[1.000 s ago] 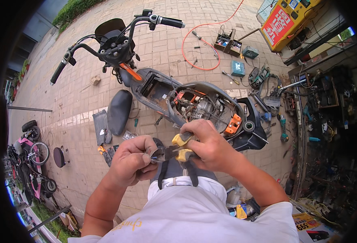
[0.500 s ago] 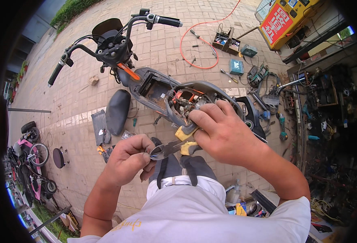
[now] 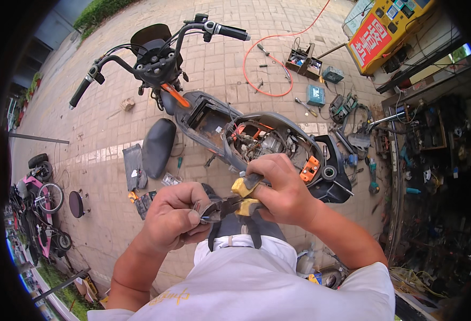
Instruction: The person works on the exposed wiring of a scooter, connecting and disconnecting various electrical connectors. They use a pair of pliers to strip the insulation from the ends of several wires and then proceed to reconnect the components within the scooter's frame.
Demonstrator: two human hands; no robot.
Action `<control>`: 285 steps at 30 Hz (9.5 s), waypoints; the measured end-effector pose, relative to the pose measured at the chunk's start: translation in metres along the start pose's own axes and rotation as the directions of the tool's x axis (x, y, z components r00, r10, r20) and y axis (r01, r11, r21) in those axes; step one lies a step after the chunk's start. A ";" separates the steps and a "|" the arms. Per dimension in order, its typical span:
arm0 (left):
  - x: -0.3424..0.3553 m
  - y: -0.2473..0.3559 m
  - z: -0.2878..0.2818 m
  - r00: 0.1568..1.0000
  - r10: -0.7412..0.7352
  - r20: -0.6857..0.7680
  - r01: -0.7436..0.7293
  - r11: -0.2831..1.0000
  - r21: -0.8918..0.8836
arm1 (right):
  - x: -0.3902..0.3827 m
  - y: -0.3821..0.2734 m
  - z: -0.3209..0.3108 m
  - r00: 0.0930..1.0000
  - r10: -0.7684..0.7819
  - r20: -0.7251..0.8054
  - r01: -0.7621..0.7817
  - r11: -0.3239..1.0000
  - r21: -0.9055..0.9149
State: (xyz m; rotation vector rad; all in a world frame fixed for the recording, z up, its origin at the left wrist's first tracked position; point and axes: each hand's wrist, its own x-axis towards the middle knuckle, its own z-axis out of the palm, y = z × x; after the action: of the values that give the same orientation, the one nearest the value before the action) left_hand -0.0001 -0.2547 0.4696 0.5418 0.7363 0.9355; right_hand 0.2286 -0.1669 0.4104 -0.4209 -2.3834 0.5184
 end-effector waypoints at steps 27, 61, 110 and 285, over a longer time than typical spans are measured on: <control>-0.111 -0.056 -0.080 0.741 0.532 -0.410 -0.501 0.844 0.190 | 0.091 -0.044 0.050 0.846 0.013 0.532 -0.235 0.906 0.352; -0.073 -0.052 -0.064 0.691 0.563 -0.453 -0.476 0.826 0.301 | 0.068 -0.032 0.039 0.883 0.017 0.469 -0.065 0.994 0.086; -0.071 -0.023 -0.063 0.913 0.305 -0.271 -0.275 0.951 0.144 | 0.060 -0.022 0.048 0.960 -0.084 0.268 0.070 0.996 0.063; -0.061 -0.035 -0.054 0.649 0.683 -0.335 -0.637 0.729 0.252 | 0.061 -0.038 0.038 0.878 0.318 0.357 -0.475 0.666 0.575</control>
State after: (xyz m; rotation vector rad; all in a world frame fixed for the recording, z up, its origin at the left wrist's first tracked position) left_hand -0.0471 -0.3187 0.4302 0.7505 0.9955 1.7508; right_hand 0.1530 -0.1836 0.4334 -0.5842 -2.1130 1.6261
